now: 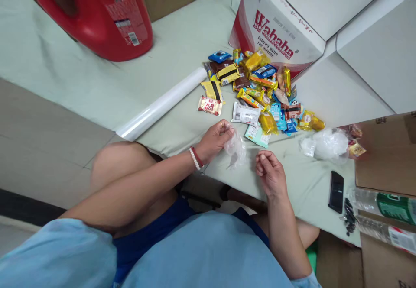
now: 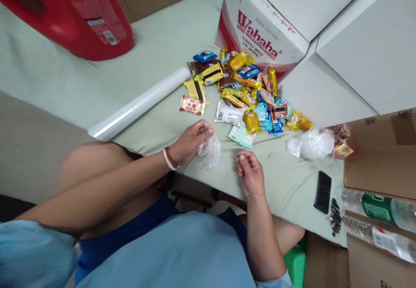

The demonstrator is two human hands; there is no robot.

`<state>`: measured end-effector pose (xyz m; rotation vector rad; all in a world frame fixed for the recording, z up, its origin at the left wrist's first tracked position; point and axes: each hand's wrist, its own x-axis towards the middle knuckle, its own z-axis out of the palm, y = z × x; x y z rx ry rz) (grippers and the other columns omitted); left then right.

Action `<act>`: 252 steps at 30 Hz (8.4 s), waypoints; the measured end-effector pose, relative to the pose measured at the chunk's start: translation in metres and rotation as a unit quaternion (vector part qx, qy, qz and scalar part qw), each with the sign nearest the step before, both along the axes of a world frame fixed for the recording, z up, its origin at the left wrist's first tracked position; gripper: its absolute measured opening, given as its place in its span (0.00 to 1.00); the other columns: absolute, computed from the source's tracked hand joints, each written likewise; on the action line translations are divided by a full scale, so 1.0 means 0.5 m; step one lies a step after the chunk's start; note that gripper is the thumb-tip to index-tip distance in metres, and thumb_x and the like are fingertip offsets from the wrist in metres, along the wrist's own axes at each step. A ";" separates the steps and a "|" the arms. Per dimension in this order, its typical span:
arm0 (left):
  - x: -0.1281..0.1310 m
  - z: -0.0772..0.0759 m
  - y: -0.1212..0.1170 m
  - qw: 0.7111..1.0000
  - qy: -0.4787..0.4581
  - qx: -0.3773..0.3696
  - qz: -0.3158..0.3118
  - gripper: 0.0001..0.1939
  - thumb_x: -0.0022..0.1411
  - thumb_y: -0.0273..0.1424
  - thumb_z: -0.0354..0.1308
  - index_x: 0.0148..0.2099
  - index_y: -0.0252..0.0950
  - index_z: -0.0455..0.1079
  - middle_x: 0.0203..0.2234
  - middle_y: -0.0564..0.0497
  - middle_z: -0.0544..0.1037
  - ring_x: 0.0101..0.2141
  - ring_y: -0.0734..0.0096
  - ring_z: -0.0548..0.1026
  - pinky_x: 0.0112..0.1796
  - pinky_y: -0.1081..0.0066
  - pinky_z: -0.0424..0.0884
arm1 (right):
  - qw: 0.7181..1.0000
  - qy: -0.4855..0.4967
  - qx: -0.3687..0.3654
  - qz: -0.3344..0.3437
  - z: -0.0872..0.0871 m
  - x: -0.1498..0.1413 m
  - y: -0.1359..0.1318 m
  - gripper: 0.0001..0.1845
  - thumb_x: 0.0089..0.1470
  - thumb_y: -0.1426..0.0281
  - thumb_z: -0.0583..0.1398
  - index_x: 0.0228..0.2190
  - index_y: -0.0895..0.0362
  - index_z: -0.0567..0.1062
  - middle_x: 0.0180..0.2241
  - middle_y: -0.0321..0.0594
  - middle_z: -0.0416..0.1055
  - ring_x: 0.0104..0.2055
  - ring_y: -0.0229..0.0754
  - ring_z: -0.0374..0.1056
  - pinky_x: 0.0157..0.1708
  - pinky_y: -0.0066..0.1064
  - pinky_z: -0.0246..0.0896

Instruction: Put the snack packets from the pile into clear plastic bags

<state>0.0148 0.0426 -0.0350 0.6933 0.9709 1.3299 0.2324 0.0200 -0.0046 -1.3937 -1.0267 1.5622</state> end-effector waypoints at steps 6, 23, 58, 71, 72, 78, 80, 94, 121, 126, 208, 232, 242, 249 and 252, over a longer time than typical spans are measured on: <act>-0.002 -0.005 -0.001 0.997 0.057 0.044 -0.018 0.15 0.62 0.41 0.66 0.37 0.37 0.66 0.25 0.58 0.67 0.26 0.78 0.63 0.29 0.76 0.61 | 0.994 -0.062 0.049 0.080 -0.002 -0.037 -0.013 0.20 0.49 0.54 0.74 0.38 0.53 0.80 0.32 0.35 0.73 0.27 0.33 0.59 0.25 0.26 0.56; -0.049 0.007 0.022 0.993 0.054 -0.016 -0.105 0.22 0.43 0.23 0.69 0.43 0.34 0.72 0.37 0.52 0.75 0.36 0.74 0.75 0.37 0.72 0.72 | 0.995 0.052 0.000 -0.081 0.027 0.041 0.003 0.21 0.43 0.57 0.76 0.32 0.54 0.75 0.22 0.27 0.58 0.21 0.29 0.49 0.18 0.21 0.47; -0.041 0.043 0.018 0.991 0.131 0.019 -0.020 0.24 0.50 0.50 0.73 0.29 0.36 0.70 0.23 0.56 0.70 0.26 0.75 0.65 0.31 0.72 0.62 | 0.967 0.140 0.021 -0.210 0.031 0.125 -0.016 0.16 0.44 0.68 0.76 0.33 0.55 0.77 0.32 0.33 0.74 0.31 0.33 0.69 0.25 0.23 0.68; -0.057 0.074 0.005 0.980 0.141 0.113 -0.086 0.17 0.51 0.36 0.65 0.21 0.38 0.59 0.32 0.48 0.78 0.33 0.69 0.73 0.39 0.66 0.70 | 0.951 0.129 0.138 -0.243 0.096 0.078 -0.011 0.11 0.49 0.67 0.70 0.32 0.53 0.73 0.31 0.33 0.67 0.32 0.36 0.67 0.28 0.27 0.67; -0.062 0.081 0.003 0.973 0.117 0.132 -0.147 0.19 0.51 0.37 0.65 0.20 0.37 0.58 0.32 0.47 0.78 0.32 0.68 0.73 0.38 0.65 0.71 | 0.945 0.123 0.159 -0.258 0.103 0.078 -0.005 0.11 0.48 0.67 0.70 0.32 0.53 0.73 0.32 0.33 0.68 0.33 0.36 0.68 0.30 0.28 0.69; -0.037 0.083 -0.010 0.951 0.231 0.141 -0.150 0.26 0.63 0.48 0.62 0.21 0.37 0.64 0.24 0.51 0.71 0.26 0.72 0.67 0.32 0.68 0.67 | 0.956 0.003 0.206 -0.209 0.144 0.039 0.003 0.13 0.50 0.63 0.72 0.32 0.53 0.75 0.28 0.32 0.68 0.24 0.32 0.60 0.20 0.23 0.53; -0.009 0.074 -0.015 0.944 0.278 0.164 -0.077 0.19 0.56 0.46 0.70 0.30 0.37 0.71 0.33 0.49 0.74 0.35 0.67 0.72 0.39 0.67 0.71 | 0.961 -0.067 0.221 -0.154 0.149 0.009 -0.007 0.13 0.54 0.60 0.71 0.34 0.53 0.77 0.26 0.33 0.69 0.22 0.32 0.58 0.19 0.24 0.51; 0.007 0.068 -0.042 0.992 0.078 0.064 -0.075 0.12 0.62 0.39 0.60 0.32 0.38 0.64 0.27 0.55 0.72 0.30 0.75 0.69 0.33 0.73 0.69 | 0.966 -0.090 0.225 -0.088 0.113 -0.005 -0.019 0.23 0.51 0.57 0.73 0.46 0.50 0.78 0.49 0.40 0.72 0.48 0.41 0.68 0.49 0.35 0.70; -0.109 0.066 -0.001 0.893 0.352 0.047 -0.276 0.17 0.53 0.44 0.67 0.29 0.36 0.72 0.22 0.55 0.73 0.26 0.72 0.68 0.29 0.73 0.62 | 0.995 -0.074 -0.064 0.014 0.049 0.082 0.030 0.31 0.42 0.47 0.75 0.41 0.53 0.79 0.28 0.33 0.74 0.24 0.34 0.65 0.18 0.24 0.59; -0.094 0.071 -0.014 0.885 0.343 -0.012 -0.314 0.24 0.62 0.50 0.54 0.28 0.35 0.73 0.15 0.56 0.64 0.20 0.74 0.60 0.25 0.72 0.56 | 0.988 -0.123 -0.068 0.070 0.057 0.123 0.011 0.45 0.39 0.49 0.77 0.56 0.47 0.71 0.43 0.40 0.78 0.43 0.46 0.75 0.37 0.36 0.75; -0.049 -0.022 -0.028 0.671 0.700 0.209 -0.128 0.26 0.77 0.38 0.44 0.73 0.43 0.62 0.72 0.41 0.63 0.71 0.51 0.61 0.69 0.30 0.31 | 0.743 -0.522 0.325 0.264 -0.006 0.030 -0.022 0.23 0.65 0.64 0.61 0.60 0.53 0.73 0.54 0.54 0.73 0.54 0.58 0.71 0.53 0.53 0.72; -0.047 -0.033 -0.029 0.671 0.702 0.205 -0.125 0.27 0.77 0.38 0.44 0.73 0.43 0.62 0.73 0.40 0.61 0.72 0.50 0.60 0.69 0.30 0.34 | 0.707 -0.639 0.301 0.034 0.061 0.215 0.425 0.16 0.65 0.58 0.58 0.44 0.57 0.76 0.44 0.52 0.74 0.49 0.52 0.66 0.55 0.46 0.62; -0.036 -0.025 -0.024 0.660 0.714 0.194 -0.133 0.28 0.77 0.39 0.42 0.74 0.43 0.60 0.73 0.42 0.61 0.71 0.48 0.60 0.68 0.29 0.34 | 0.827 -0.552 0.101 0.040 0.029 0.069 0.421 0.17 0.46 0.62 0.71 0.26 0.54 0.68 0.27 0.34 0.69 0.32 0.40 0.64 0.35 0.31 0.59; -0.048 -0.024 -0.022 0.675 0.697 0.187 -0.154 0.27 0.78 0.40 0.41 0.74 0.43 0.60 0.74 0.44 0.59 0.72 0.53 0.58 0.69 0.32 0.33 | 0.842 -0.414 0.344 -0.035 0.093 0.115 0.185 0.13 0.55 0.60 0.65 0.32 0.53 0.68 0.32 0.33 0.69 0.33 0.39 0.66 0.34 0.31 0.63; -0.053 -0.026 -0.023 0.674 0.695 0.192 -0.158 0.28 0.77 0.40 0.44 0.75 0.43 0.59 0.74 0.43 0.58 0.72 0.52 0.58 0.69 0.32 0.32 | 0.789 -0.448 0.399 0.136 0.083 0.087 0.050 0.03 0.63 0.67 0.60 0.35 0.52 0.71 0.39 0.42 0.74 0.40 0.45 0.69 0.41 0.38 0.67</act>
